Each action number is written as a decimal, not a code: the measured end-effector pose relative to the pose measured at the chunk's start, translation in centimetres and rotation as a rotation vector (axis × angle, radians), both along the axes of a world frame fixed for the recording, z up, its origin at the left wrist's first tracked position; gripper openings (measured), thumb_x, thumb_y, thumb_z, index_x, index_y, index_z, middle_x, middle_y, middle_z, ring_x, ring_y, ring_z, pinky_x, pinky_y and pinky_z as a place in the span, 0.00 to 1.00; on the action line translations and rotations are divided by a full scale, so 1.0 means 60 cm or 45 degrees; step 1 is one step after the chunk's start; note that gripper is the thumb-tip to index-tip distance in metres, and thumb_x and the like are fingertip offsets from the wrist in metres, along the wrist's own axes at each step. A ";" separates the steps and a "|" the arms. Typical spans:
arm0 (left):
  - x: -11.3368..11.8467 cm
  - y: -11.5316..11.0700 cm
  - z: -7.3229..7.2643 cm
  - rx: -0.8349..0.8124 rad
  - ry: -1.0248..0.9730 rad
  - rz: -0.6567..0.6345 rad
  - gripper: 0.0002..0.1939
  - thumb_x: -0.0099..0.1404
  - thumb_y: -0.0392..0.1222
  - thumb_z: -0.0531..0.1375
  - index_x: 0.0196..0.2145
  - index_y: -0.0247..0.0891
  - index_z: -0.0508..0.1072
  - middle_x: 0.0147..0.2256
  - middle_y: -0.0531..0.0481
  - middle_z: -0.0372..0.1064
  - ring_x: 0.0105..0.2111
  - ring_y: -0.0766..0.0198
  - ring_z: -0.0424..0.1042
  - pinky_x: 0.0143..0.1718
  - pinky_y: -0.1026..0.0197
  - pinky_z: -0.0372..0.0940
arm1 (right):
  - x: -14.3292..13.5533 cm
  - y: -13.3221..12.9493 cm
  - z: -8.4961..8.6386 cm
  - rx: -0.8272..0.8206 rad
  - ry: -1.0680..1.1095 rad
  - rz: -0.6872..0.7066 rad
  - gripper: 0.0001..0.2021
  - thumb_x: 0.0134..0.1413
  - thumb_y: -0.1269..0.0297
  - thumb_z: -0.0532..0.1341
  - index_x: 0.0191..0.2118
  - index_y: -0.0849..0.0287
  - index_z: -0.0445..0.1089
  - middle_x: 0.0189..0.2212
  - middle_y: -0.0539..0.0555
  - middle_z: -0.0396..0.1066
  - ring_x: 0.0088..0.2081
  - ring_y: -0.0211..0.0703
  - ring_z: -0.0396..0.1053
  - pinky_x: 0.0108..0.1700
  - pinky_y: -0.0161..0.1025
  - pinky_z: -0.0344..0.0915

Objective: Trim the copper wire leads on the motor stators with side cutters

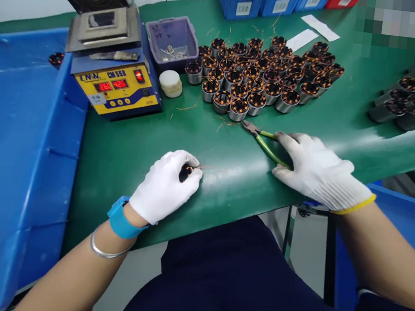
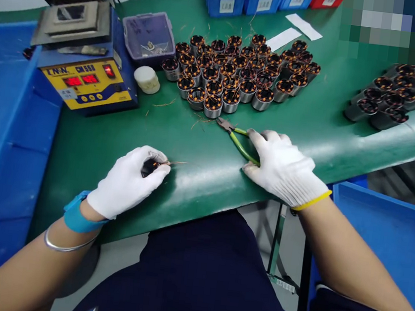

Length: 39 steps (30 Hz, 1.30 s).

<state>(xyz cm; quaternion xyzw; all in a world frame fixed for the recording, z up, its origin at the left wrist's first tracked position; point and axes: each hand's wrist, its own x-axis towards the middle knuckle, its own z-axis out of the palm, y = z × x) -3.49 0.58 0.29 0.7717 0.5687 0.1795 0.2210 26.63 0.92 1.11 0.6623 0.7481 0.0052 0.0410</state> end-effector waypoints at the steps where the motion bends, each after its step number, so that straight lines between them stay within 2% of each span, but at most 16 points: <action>1: -0.001 0.000 0.000 0.009 0.020 0.012 0.08 0.66 0.45 0.56 0.37 0.41 0.71 0.36 0.48 0.74 0.39 0.55 0.73 0.42 0.52 0.67 | 0.000 0.007 0.007 -0.028 -0.043 0.010 0.33 0.52 0.50 0.59 0.63 0.55 0.63 0.51 0.65 0.70 0.45 0.63 0.69 0.37 0.52 0.67; 3: -0.003 0.002 -0.001 0.030 0.044 0.020 0.08 0.66 0.45 0.55 0.35 0.40 0.71 0.36 0.48 0.73 0.39 0.54 0.72 0.42 0.51 0.66 | -0.002 0.020 0.017 -0.056 -0.137 0.031 0.27 0.48 0.51 0.61 0.55 0.55 0.70 0.42 0.62 0.73 0.37 0.56 0.69 0.33 0.47 0.64; 5: -0.004 0.003 -0.002 0.044 0.029 0.015 0.08 0.67 0.45 0.55 0.35 0.40 0.70 0.35 0.47 0.73 0.39 0.54 0.71 0.41 0.51 0.65 | -0.010 0.028 0.021 -0.025 -0.217 0.047 0.23 0.47 0.51 0.61 0.46 0.58 0.73 0.36 0.62 0.72 0.33 0.54 0.68 0.31 0.45 0.62; 9: -0.002 0.006 -0.004 0.026 -0.040 0.032 0.07 0.66 0.42 0.55 0.32 0.41 0.70 0.34 0.48 0.74 0.39 0.55 0.71 0.41 0.52 0.65 | -0.033 0.031 0.024 0.024 -0.276 0.009 0.23 0.49 0.48 0.59 0.42 0.63 0.73 0.36 0.65 0.71 0.34 0.56 0.69 0.30 0.44 0.60; 12: 0.001 0.007 -0.006 -0.013 -0.097 0.083 0.06 0.64 0.40 0.56 0.30 0.41 0.71 0.34 0.50 0.75 0.38 0.56 0.72 0.42 0.53 0.65 | -0.039 0.030 0.025 0.008 -0.250 0.005 0.23 0.51 0.49 0.58 0.46 0.61 0.72 0.38 0.63 0.72 0.34 0.54 0.69 0.31 0.43 0.60; 16: 0.004 0.006 -0.011 -0.045 -0.211 0.116 0.06 0.63 0.40 0.56 0.31 0.41 0.72 0.34 0.52 0.77 0.38 0.57 0.74 0.42 0.54 0.66 | -0.029 0.035 0.010 0.006 -0.197 0.143 0.25 0.55 0.56 0.56 0.57 0.59 0.67 0.41 0.61 0.73 0.36 0.54 0.70 0.34 0.44 0.61; 20: 0.007 0.003 -0.015 -0.023 -0.250 0.154 0.06 0.63 0.40 0.56 0.31 0.41 0.72 0.33 0.52 0.77 0.37 0.57 0.74 0.41 0.54 0.66 | -0.017 0.045 -0.019 0.100 -0.020 0.273 0.29 0.58 0.59 0.52 0.63 0.65 0.62 0.50 0.67 0.70 0.48 0.62 0.69 0.45 0.51 0.65; 23: 0.009 0.003 -0.018 -0.018 -0.254 0.169 0.06 0.63 0.40 0.56 0.30 0.41 0.72 0.33 0.51 0.77 0.37 0.57 0.74 0.40 0.54 0.66 | -0.021 0.041 -0.016 0.265 0.160 0.176 0.33 0.57 0.61 0.51 0.66 0.72 0.55 0.51 0.70 0.68 0.52 0.64 0.67 0.51 0.55 0.64; 25: 0.009 0.004 -0.019 -0.026 -0.263 0.173 0.07 0.64 0.41 0.56 0.31 0.41 0.73 0.34 0.51 0.77 0.37 0.57 0.74 0.40 0.54 0.66 | -0.037 0.028 0.004 0.340 0.435 0.082 0.34 0.58 0.62 0.50 0.69 0.69 0.50 0.51 0.70 0.68 0.50 0.61 0.68 0.50 0.53 0.66; 27: 0.009 0.005 -0.020 -0.035 -0.271 0.177 0.07 0.64 0.42 0.56 0.32 0.42 0.73 0.34 0.51 0.77 0.38 0.57 0.74 0.41 0.54 0.66 | -0.061 0.009 0.027 0.163 0.896 0.065 0.34 0.58 0.63 0.50 0.69 0.62 0.48 0.49 0.65 0.69 0.45 0.55 0.71 0.45 0.50 0.69; 28: 0.009 0.005 -0.021 -0.035 -0.276 0.180 0.07 0.64 0.42 0.56 0.32 0.41 0.73 0.34 0.51 0.77 0.38 0.57 0.74 0.41 0.54 0.66 | -0.075 -0.001 0.035 -0.066 1.156 0.071 0.33 0.56 0.63 0.50 0.68 0.59 0.50 0.45 0.61 0.71 0.40 0.51 0.72 0.42 0.48 0.71; 30: 0.008 0.005 -0.022 -0.032 -0.282 0.181 0.08 0.64 0.43 0.55 0.33 0.41 0.74 0.35 0.50 0.77 0.38 0.57 0.74 0.42 0.54 0.66 | -0.103 -0.016 0.041 -0.667 1.601 0.027 0.30 0.52 0.64 0.53 0.62 0.56 0.56 0.37 0.55 0.71 0.32 0.45 0.72 0.36 0.45 0.72; 32: 0.008 0.006 -0.022 -0.022 -0.276 0.169 0.09 0.65 0.43 0.55 0.33 0.41 0.74 0.35 0.50 0.77 0.39 0.56 0.74 0.43 0.54 0.67 | -0.126 -0.025 0.035 -1.205 1.830 -0.104 0.25 0.46 0.65 0.58 0.54 0.56 0.62 0.32 0.50 0.69 0.29 0.42 0.70 0.32 0.42 0.73; 33: 0.008 0.007 -0.022 -0.016 -0.264 0.157 0.09 0.65 0.44 0.55 0.33 0.41 0.74 0.35 0.50 0.77 0.38 0.56 0.74 0.42 0.54 0.67 | -0.135 -0.026 0.030 -1.381 1.880 -0.180 0.22 0.44 0.65 0.60 0.49 0.56 0.63 0.30 0.49 0.68 0.28 0.41 0.70 0.31 0.41 0.73; 36: 0.007 0.008 -0.022 0.006 -0.220 0.133 0.09 0.65 0.43 0.55 0.33 0.41 0.74 0.35 0.50 0.77 0.38 0.56 0.74 0.41 0.54 0.67 | -0.148 -0.022 0.018 -1.576 1.940 -0.316 0.17 0.41 0.66 0.64 0.41 0.56 0.62 0.30 0.46 0.67 0.29 0.39 0.71 0.30 0.38 0.73; 39: 0.007 0.009 -0.021 0.021 -0.195 0.124 0.09 0.65 0.42 0.54 0.34 0.41 0.74 0.35 0.50 0.77 0.38 0.56 0.74 0.41 0.55 0.67 | -0.150 -0.015 0.020 -1.587 1.930 -0.279 0.18 0.42 0.67 0.65 0.41 0.56 0.62 0.30 0.45 0.67 0.29 0.37 0.72 0.29 0.35 0.72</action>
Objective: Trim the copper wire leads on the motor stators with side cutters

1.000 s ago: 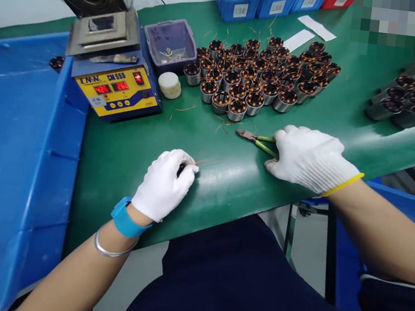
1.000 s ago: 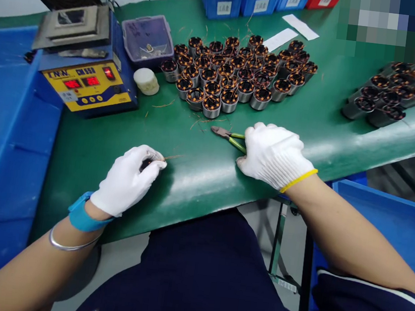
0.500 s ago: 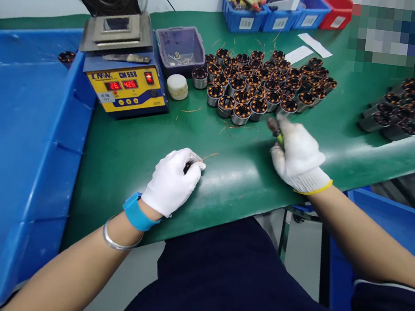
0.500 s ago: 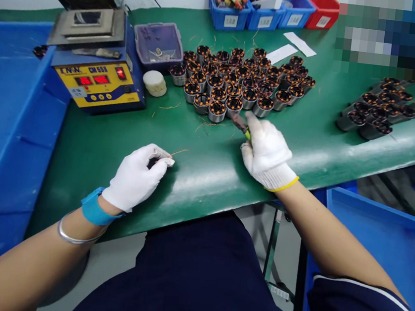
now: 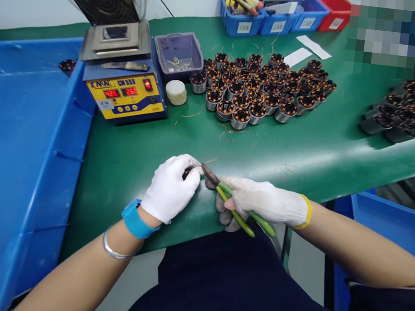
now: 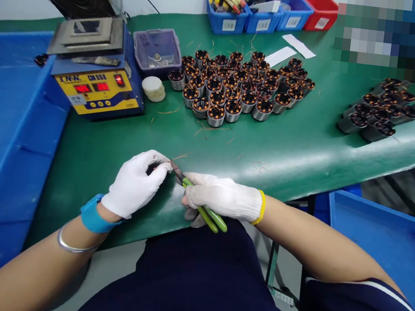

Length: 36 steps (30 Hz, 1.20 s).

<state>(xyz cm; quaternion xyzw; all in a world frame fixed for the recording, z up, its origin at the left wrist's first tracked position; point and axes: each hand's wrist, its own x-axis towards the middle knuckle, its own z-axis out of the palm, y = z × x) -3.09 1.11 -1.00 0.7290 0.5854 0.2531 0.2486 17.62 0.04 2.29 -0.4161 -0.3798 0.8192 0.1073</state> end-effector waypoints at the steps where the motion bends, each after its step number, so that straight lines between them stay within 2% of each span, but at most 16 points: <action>1: 0.000 0.000 0.000 0.004 0.012 -0.007 0.09 0.65 0.42 0.54 0.34 0.42 0.74 0.35 0.50 0.77 0.39 0.56 0.74 0.42 0.55 0.67 | -0.001 0.002 0.001 0.027 -0.019 0.025 0.17 0.43 0.67 0.65 0.41 0.56 0.62 0.30 0.45 0.67 0.29 0.37 0.72 0.28 0.34 0.72; 7: -0.002 0.001 -0.001 0.036 0.073 -0.015 0.08 0.65 0.43 0.55 0.32 0.42 0.73 0.34 0.50 0.76 0.38 0.55 0.73 0.41 0.54 0.66 | -0.012 0.003 -0.001 0.140 -0.135 0.068 0.14 0.46 0.67 0.63 0.40 0.54 0.60 0.25 0.43 0.64 0.25 0.35 0.68 0.26 0.34 0.70; 11: 0.000 -0.002 0.003 0.021 0.048 -0.027 0.07 0.65 0.42 0.55 0.31 0.41 0.72 0.33 0.50 0.75 0.37 0.55 0.73 0.41 0.53 0.66 | -0.015 0.006 0.002 0.308 -0.286 0.192 0.09 0.52 0.67 0.58 0.41 0.56 0.61 0.22 0.44 0.64 0.22 0.37 0.66 0.25 0.35 0.68; 14: -0.006 -0.001 0.006 -0.039 -0.199 0.077 0.09 0.65 0.48 0.57 0.35 0.41 0.72 0.35 0.49 0.76 0.39 0.57 0.75 0.43 0.54 0.69 | -0.007 0.009 0.011 0.751 -0.602 0.350 0.15 0.56 0.63 0.56 0.50 0.56 0.63 0.33 0.52 0.72 0.31 0.44 0.73 0.34 0.40 0.70; 17: -0.023 0.013 0.001 -0.008 -0.608 0.279 0.19 0.69 0.58 0.52 0.45 0.41 0.69 0.44 0.45 0.76 0.46 0.58 0.76 0.45 0.55 0.71 | 0.001 0.006 0.021 1.328 -1.083 0.496 0.23 0.57 0.59 0.58 0.57 0.57 0.63 0.46 0.61 0.73 0.44 0.54 0.73 0.42 0.44 0.68; 19: -0.036 0.027 -0.008 -0.008 -0.771 0.380 0.25 0.70 0.63 0.46 0.49 0.41 0.66 0.48 0.43 0.74 0.49 0.58 0.76 0.45 0.56 0.73 | -0.002 0.005 0.023 1.545 -1.387 0.576 0.22 0.57 0.57 0.58 0.56 0.61 0.66 0.46 0.65 0.71 0.43 0.58 0.73 0.40 0.47 0.66; 21: -0.046 0.041 -0.016 -0.050 -0.834 0.421 0.28 0.69 0.65 0.44 0.50 0.41 0.65 0.49 0.40 0.74 0.49 0.57 0.77 0.45 0.56 0.73 | -0.014 0.006 0.022 1.713 -1.529 0.603 0.23 0.56 0.54 0.60 0.53 0.63 0.68 0.44 0.66 0.70 0.42 0.61 0.71 0.41 0.50 0.65; 23: -0.050 0.048 -0.020 -0.069 -0.861 0.426 0.28 0.69 0.65 0.47 0.50 0.40 0.65 0.49 0.39 0.74 0.48 0.56 0.77 0.45 0.55 0.73 | -0.039 0.012 0.017 1.903 -1.448 0.545 0.29 0.54 0.50 0.62 0.56 0.65 0.65 0.45 0.66 0.70 0.45 0.62 0.69 0.46 0.54 0.64; 25: -0.050 0.050 -0.020 -0.050 -0.866 0.437 0.26 0.68 0.63 0.52 0.50 0.40 0.67 0.49 0.39 0.74 0.48 0.56 0.77 0.46 0.55 0.72 | -0.073 0.020 0.011 2.071 -1.233 0.479 0.36 0.52 0.46 0.64 0.61 0.64 0.60 0.48 0.64 0.69 0.46 0.59 0.68 0.49 0.54 0.63; 26: -0.049 0.049 -0.019 -0.050 -0.872 0.447 0.25 0.67 0.63 0.54 0.50 0.40 0.67 0.48 0.40 0.74 0.47 0.56 0.77 0.47 0.54 0.72 | -0.089 0.025 0.008 2.127 -1.104 0.499 0.35 0.54 0.46 0.63 0.61 0.62 0.59 0.49 0.63 0.70 0.46 0.57 0.69 0.47 0.53 0.64; 28: -0.047 0.049 -0.016 -0.019 -0.901 0.492 0.25 0.66 0.62 0.56 0.49 0.40 0.68 0.46 0.41 0.75 0.45 0.56 0.78 0.49 0.52 0.72 | -0.112 0.035 0.003 2.170 -0.948 0.607 0.24 0.61 0.52 0.58 0.58 0.60 0.64 0.48 0.61 0.71 0.44 0.53 0.70 0.40 0.48 0.65; 29: -0.045 0.049 -0.013 -0.018 -0.915 0.505 0.24 0.65 0.61 0.58 0.48 0.39 0.69 0.45 0.41 0.75 0.45 0.55 0.78 0.49 0.50 0.71 | -0.114 0.038 0.001 2.191 -0.915 0.614 0.21 0.62 0.54 0.57 0.57 0.60 0.65 0.48 0.60 0.72 0.43 0.52 0.71 0.38 0.47 0.65; 30: -0.044 0.049 -0.010 -0.031 -0.919 0.516 0.24 0.64 0.59 0.59 0.48 0.39 0.69 0.45 0.42 0.75 0.44 0.55 0.78 0.51 0.48 0.71 | -0.109 0.040 0.000 2.204 -0.898 0.588 0.20 0.63 0.56 0.56 0.56 0.59 0.67 0.46 0.58 0.72 0.42 0.52 0.71 0.36 0.46 0.65; 32: -0.039 0.049 -0.004 -0.047 -0.924 0.550 0.23 0.64 0.57 0.61 0.49 0.38 0.70 0.44 0.43 0.75 0.44 0.53 0.78 0.54 0.45 0.69 | -0.072 0.041 -0.002 2.196 -0.906 0.420 0.20 0.62 0.54 0.57 0.55 0.58 0.68 0.44 0.56 0.73 0.41 0.51 0.72 0.37 0.45 0.66; 34: -0.034 0.047 0.003 -0.077 -0.946 0.568 0.22 0.63 0.56 0.63 0.49 0.39 0.70 0.43 0.45 0.75 0.45 0.52 0.77 0.56 0.42 0.67 | -0.002 0.041 -0.008 2.113 -0.999 0.145 0.21 0.60 0.52 0.59 0.54 0.57 0.69 0.42 0.55 0.74 0.42 0.49 0.72 0.41 0.44 0.67; 36: -0.029 0.045 0.007 -0.108 -0.942 0.548 0.21 0.63 0.56 0.63 0.49 0.42 0.71 0.43 0.47 0.75 0.47 0.50 0.76 0.59 0.40 0.66 | 0.090 0.047 -0.019 1.962 -1.260 -0.204 0.23 0.58 0.54 0.61 0.56 0.56 0.68 0.47 0.57 0.73 0.47 0.49 0.71 0.48 0.43 0.67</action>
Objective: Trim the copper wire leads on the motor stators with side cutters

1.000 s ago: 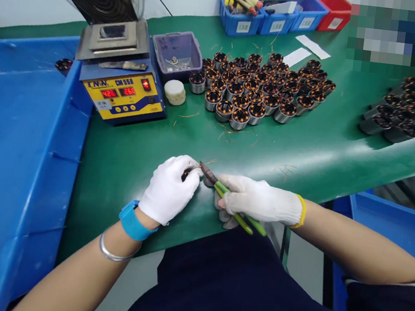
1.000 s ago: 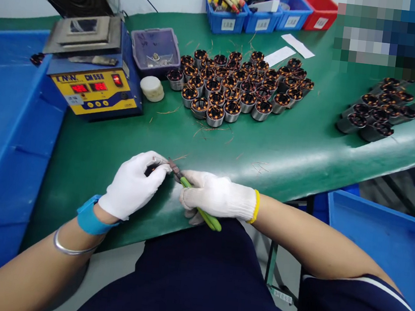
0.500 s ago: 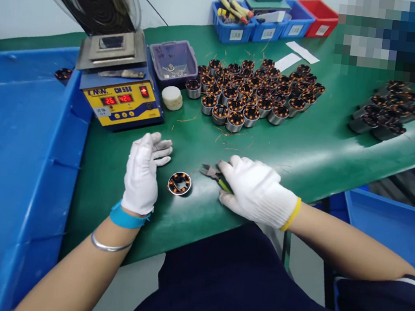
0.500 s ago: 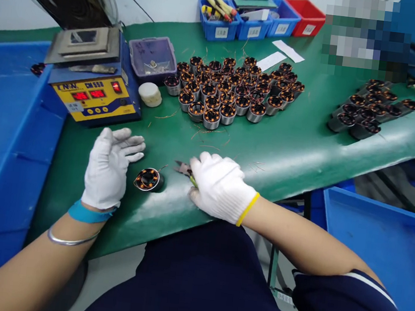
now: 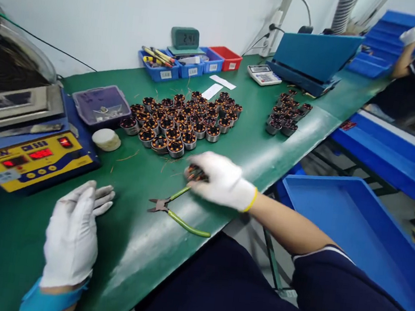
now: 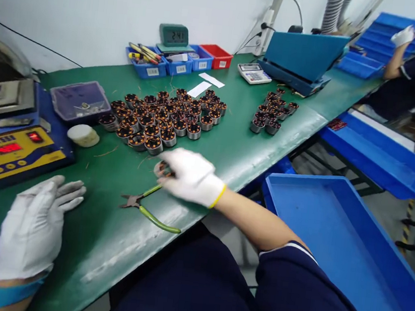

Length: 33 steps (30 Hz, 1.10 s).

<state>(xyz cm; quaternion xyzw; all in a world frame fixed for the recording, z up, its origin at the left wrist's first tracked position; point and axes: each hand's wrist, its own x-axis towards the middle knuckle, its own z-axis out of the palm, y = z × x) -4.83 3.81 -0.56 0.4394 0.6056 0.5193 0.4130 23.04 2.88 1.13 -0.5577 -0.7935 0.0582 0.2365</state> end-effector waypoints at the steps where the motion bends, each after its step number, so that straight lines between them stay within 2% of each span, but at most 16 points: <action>1: 0.002 -0.001 0.001 -0.004 0.023 -0.020 0.20 0.63 0.56 0.62 0.49 0.43 0.71 0.43 0.48 0.75 0.48 0.49 0.76 0.59 0.39 0.65 | 0.049 0.006 -0.007 -0.016 -0.028 -0.253 0.24 0.57 0.53 0.62 0.57 0.55 0.68 0.49 0.57 0.73 0.48 0.50 0.71 0.49 0.44 0.67; 3: 0.005 -0.004 0.000 0.000 0.071 -0.059 0.20 0.63 0.56 0.62 0.49 0.45 0.71 0.43 0.49 0.75 0.49 0.46 0.76 0.59 0.36 0.65 | 0.144 0.022 -0.022 -0.066 -0.178 -0.666 0.26 0.55 0.50 0.62 0.58 0.54 0.69 0.50 0.58 0.72 0.47 0.53 0.71 0.48 0.46 0.67; 4: 0.006 -0.005 -0.001 0.001 0.088 -0.073 0.20 0.63 0.56 0.62 0.49 0.46 0.71 0.43 0.49 0.75 0.49 0.45 0.75 0.59 0.35 0.64 | 0.188 0.031 -0.028 -0.057 -0.214 -0.760 0.27 0.57 0.50 0.60 0.58 0.58 0.69 0.51 0.62 0.72 0.49 0.57 0.69 0.50 0.50 0.66; 6: 0.008 -0.006 -0.004 -0.015 0.114 -0.095 0.21 0.63 0.57 0.62 0.50 0.46 0.70 0.44 0.48 0.74 0.51 0.45 0.74 0.60 0.34 0.63 | 0.262 0.049 -0.039 -0.017 -0.265 -0.844 0.28 0.58 0.51 0.58 0.60 0.60 0.68 0.60 0.67 0.64 0.58 0.66 0.61 0.58 0.59 0.58; 8: 0.010 -0.007 -0.004 -0.058 0.148 -0.119 0.24 0.64 0.59 0.61 0.53 0.45 0.69 0.47 0.46 0.73 0.53 0.45 0.73 0.62 0.35 0.62 | 0.319 0.069 -0.047 0.051 -0.344 -0.971 0.29 0.59 0.50 0.57 0.62 0.59 0.65 0.67 0.68 0.54 0.64 0.72 0.50 0.61 0.68 0.47; 10: 0.012 -0.008 -0.003 -0.095 0.183 -0.127 0.27 0.64 0.60 0.61 0.55 0.43 0.68 0.49 0.43 0.73 0.54 0.45 0.72 0.62 0.36 0.61 | 0.359 0.091 -0.052 0.036 -0.375 -1.087 0.31 0.60 0.48 0.55 0.65 0.57 0.62 0.69 0.68 0.50 0.65 0.73 0.47 0.61 0.71 0.44; 12: 0.014 -0.007 0.000 -0.112 0.203 -0.134 0.29 0.63 0.59 0.62 0.56 0.41 0.67 0.49 0.41 0.72 0.54 0.45 0.72 0.63 0.36 0.61 | 0.380 0.113 -0.055 -0.024 -0.359 -1.157 0.32 0.61 0.48 0.54 0.67 0.57 0.58 0.68 0.69 0.51 0.65 0.72 0.47 0.60 0.72 0.44; 14: 0.015 -0.007 0.000 -0.108 0.211 -0.138 0.29 0.62 0.58 0.63 0.56 0.39 0.67 0.50 0.40 0.72 0.54 0.46 0.72 0.63 0.38 0.61 | 0.377 0.129 -0.054 -0.018 -0.322 -1.244 0.36 0.59 0.47 0.55 0.69 0.61 0.54 0.68 0.71 0.49 0.66 0.72 0.45 0.60 0.73 0.42; 16: 0.014 -0.007 -0.003 -0.091 0.202 -0.146 0.30 0.61 0.57 0.64 0.56 0.39 0.67 0.50 0.40 0.72 0.54 0.47 0.72 0.63 0.39 0.61 | 0.348 0.137 -0.052 0.113 -0.303 -1.243 0.43 0.55 0.45 0.58 0.70 0.65 0.50 0.69 0.74 0.44 0.67 0.72 0.43 0.62 0.72 0.40; 18: 0.013 -0.006 -0.006 -0.067 0.188 -0.154 0.32 0.60 0.57 0.65 0.56 0.38 0.67 0.50 0.40 0.73 0.54 0.47 0.73 0.63 0.39 0.61 | 0.299 0.137 -0.050 0.309 -0.324 -1.014 0.46 0.50 0.43 0.61 0.69 0.66 0.52 0.70 0.72 0.43 0.68 0.69 0.42 0.64 0.68 0.39; 20: 0.011 -0.006 -0.009 -0.051 0.186 -0.167 0.33 0.58 0.58 0.65 0.55 0.37 0.67 0.50 0.40 0.73 0.54 0.46 0.72 0.63 0.38 0.61 | 0.239 0.136 -0.049 0.426 -0.381 -0.638 0.42 0.46 0.42 0.63 0.64 0.60 0.60 0.69 0.67 0.47 0.68 0.64 0.44 0.66 0.64 0.39; 22: 0.010 -0.005 -0.010 -0.039 0.204 -0.179 0.34 0.57 0.60 0.66 0.55 0.37 0.67 0.49 0.39 0.73 0.53 0.45 0.73 0.62 0.37 0.61 | 0.184 0.139 -0.048 0.410 -0.428 -0.394 0.34 0.43 0.44 0.65 0.55 0.55 0.68 0.68 0.61 0.51 0.68 0.62 0.46 0.68 0.62 0.37; 23: 0.010 -0.005 -0.010 -0.036 0.214 -0.185 0.35 0.56 0.61 0.66 0.55 0.37 0.68 0.49 0.39 0.73 0.53 0.45 0.73 0.62 0.37 0.61 | 0.161 0.142 -0.047 0.367 -0.434 -0.349 0.30 0.42 0.46 0.66 0.52 0.55 0.70 0.67 0.60 0.54 0.68 0.62 0.47 0.68 0.62 0.37; 25: 0.011 -0.006 -0.008 -0.032 0.222 -0.189 0.35 0.55 0.62 0.66 0.54 0.37 0.68 0.49 0.39 0.73 0.52 0.45 0.73 0.62 0.37 0.62 | 0.129 0.148 -0.047 0.282 -0.410 -0.396 0.23 0.44 0.49 0.66 0.45 0.56 0.73 0.64 0.59 0.61 0.67 0.61 0.50 0.69 0.60 0.36; 28: 0.013 -0.010 -0.005 -0.034 0.215 -0.200 0.36 0.54 0.62 0.66 0.53 0.36 0.69 0.49 0.39 0.73 0.52 0.46 0.73 0.61 0.38 0.63 | 0.112 0.154 -0.046 0.251 -0.385 -0.506 0.17 0.48 0.51 0.64 0.41 0.57 0.74 0.60 0.59 0.66 0.66 0.60 0.53 0.69 0.59 0.37; 33: 0.017 -0.015 0.001 -0.068 0.291 -0.267 0.35 0.54 0.63 0.65 0.51 0.35 0.70 0.47 0.38 0.75 0.51 0.47 0.74 0.59 0.40 0.65 | 0.114 0.160 -0.045 0.216 -0.467 -0.480 0.16 0.51 0.54 0.63 0.43 0.58 0.75 0.63 0.60 0.64 0.66 0.61 0.52 0.69 0.61 0.37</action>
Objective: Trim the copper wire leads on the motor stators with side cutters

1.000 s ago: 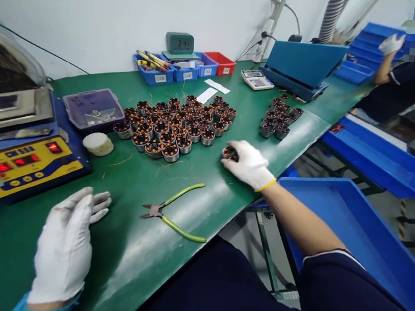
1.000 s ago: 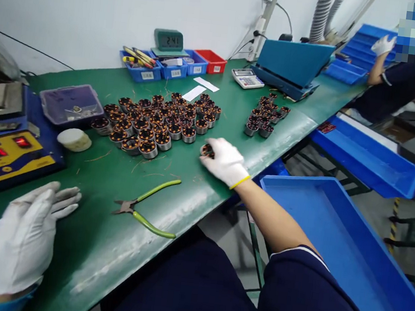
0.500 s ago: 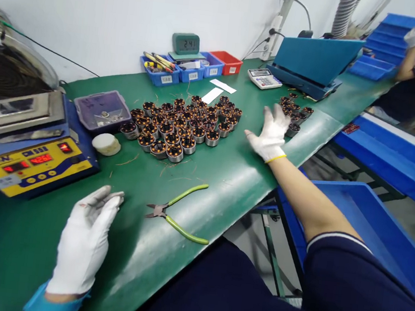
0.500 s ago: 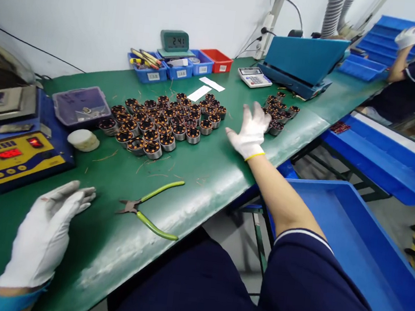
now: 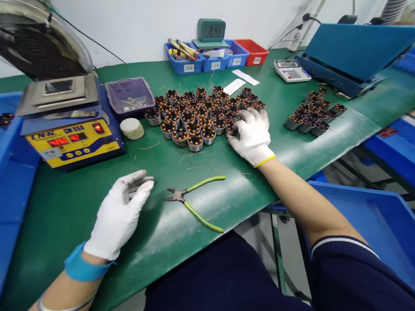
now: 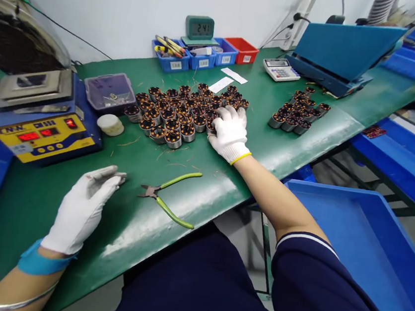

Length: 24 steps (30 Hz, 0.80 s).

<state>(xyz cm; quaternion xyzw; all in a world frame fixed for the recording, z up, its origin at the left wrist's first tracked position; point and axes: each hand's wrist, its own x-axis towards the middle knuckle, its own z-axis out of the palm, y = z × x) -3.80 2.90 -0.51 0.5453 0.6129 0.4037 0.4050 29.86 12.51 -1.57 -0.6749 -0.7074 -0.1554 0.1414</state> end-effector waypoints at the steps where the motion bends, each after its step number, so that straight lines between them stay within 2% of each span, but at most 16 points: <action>1: 0.001 0.000 0.000 -0.003 0.015 -0.014 0.35 0.54 0.63 0.64 0.50 0.35 0.71 0.47 0.38 0.75 0.52 0.47 0.73 0.58 0.41 0.65 | 0.001 0.003 0.000 -0.015 -0.006 0.003 0.16 0.51 0.55 0.62 0.43 0.58 0.75 0.64 0.61 0.63 0.66 0.62 0.51 0.68 0.61 0.37; 4: 0.003 -0.002 -0.001 0.001 0.030 -0.051 0.34 0.54 0.63 0.64 0.50 0.35 0.71 0.48 0.38 0.75 0.52 0.46 0.73 0.56 0.43 0.67 | 0.000 0.005 0.006 -0.041 -0.002 -0.004 0.13 0.52 0.59 0.62 0.40 0.60 0.75 0.63 0.62 0.63 0.66 0.63 0.52 0.68 0.62 0.39; 7: 0.004 -0.008 0.005 -0.010 0.064 -0.109 0.37 0.55 0.62 0.64 0.54 0.33 0.68 0.51 0.37 0.73 0.50 0.49 0.74 0.53 0.45 0.69 | -0.027 -0.028 0.027 -0.009 0.026 0.064 0.09 0.52 0.57 0.64 0.37 0.55 0.74 0.63 0.57 0.64 0.67 0.61 0.50 0.69 0.61 0.39; 8: 0.002 -0.012 0.010 -0.005 0.105 -0.152 0.40 0.54 0.62 0.65 0.57 0.34 0.66 0.52 0.37 0.72 0.50 0.49 0.74 0.51 0.45 0.70 | -0.046 -0.050 0.036 0.021 0.052 0.150 0.09 0.53 0.55 0.63 0.36 0.53 0.74 0.63 0.55 0.64 0.68 0.58 0.50 0.69 0.60 0.41; 10: -0.003 -0.024 0.022 0.027 0.226 -0.280 0.47 0.50 0.61 0.68 0.61 0.36 0.61 0.55 0.38 0.70 0.47 0.51 0.74 0.47 0.47 0.72 | -0.099 -0.103 0.050 0.085 0.135 0.468 0.11 0.56 0.51 0.61 0.35 0.51 0.72 0.60 0.53 0.67 0.66 0.54 0.53 0.68 0.58 0.47; 13: -0.013 -0.042 0.039 0.070 0.411 -0.549 0.60 0.40 0.58 0.73 0.67 0.39 0.55 0.56 0.40 0.69 0.45 0.51 0.75 0.45 0.49 0.73 | -0.191 -0.183 0.054 -0.012 0.211 0.986 0.10 0.53 0.52 0.62 0.34 0.53 0.73 0.55 0.57 0.71 0.63 0.57 0.59 0.66 0.59 0.51; 16: -0.018 -0.050 0.041 0.110 0.612 -0.755 0.64 0.38 0.58 0.74 0.68 0.38 0.53 0.60 0.39 0.66 0.55 0.45 0.72 0.55 0.49 0.69 | -0.250 -0.228 0.037 -0.134 0.277 1.159 0.07 0.53 0.60 0.63 0.36 0.56 0.75 0.52 0.59 0.74 0.58 0.60 0.64 0.63 0.62 0.55; 18: -0.017 -0.050 0.034 0.124 0.721 -0.798 0.61 0.41 0.61 0.72 0.68 0.38 0.54 0.62 0.39 0.64 0.59 0.43 0.69 0.58 0.49 0.66 | -0.252 -0.239 0.021 -0.142 0.366 1.155 0.13 0.55 0.59 0.63 0.45 0.59 0.75 0.53 0.63 0.73 0.57 0.59 0.66 0.61 0.60 0.58; 21: -0.010 -0.047 0.023 0.060 0.760 -0.785 0.55 0.48 0.64 0.69 0.67 0.41 0.57 0.56 0.42 0.72 0.53 0.44 0.73 0.53 0.48 0.69 | -0.216 -0.248 0.008 -0.174 0.434 0.961 0.26 0.58 0.55 0.62 0.58 0.63 0.68 0.56 0.67 0.70 0.56 0.58 0.68 0.55 0.54 0.65; 24: -0.005 -0.045 0.018 0.039 0.763 -0.758 0.48 0.54 0.60 0.67 0.68 0.42 0.57 0.47 0.44 0.76 0.47 0.46 0.76 0.47 0.49 0.70 | -0.178 -0.254 0.009 -0.432 0.286 0.677 0.18 0.60 0.61 0.58 0.53 0.59 0.72 0.46 0.61 0.76 0.43 0.53 0.74 0.40 0.46 0.68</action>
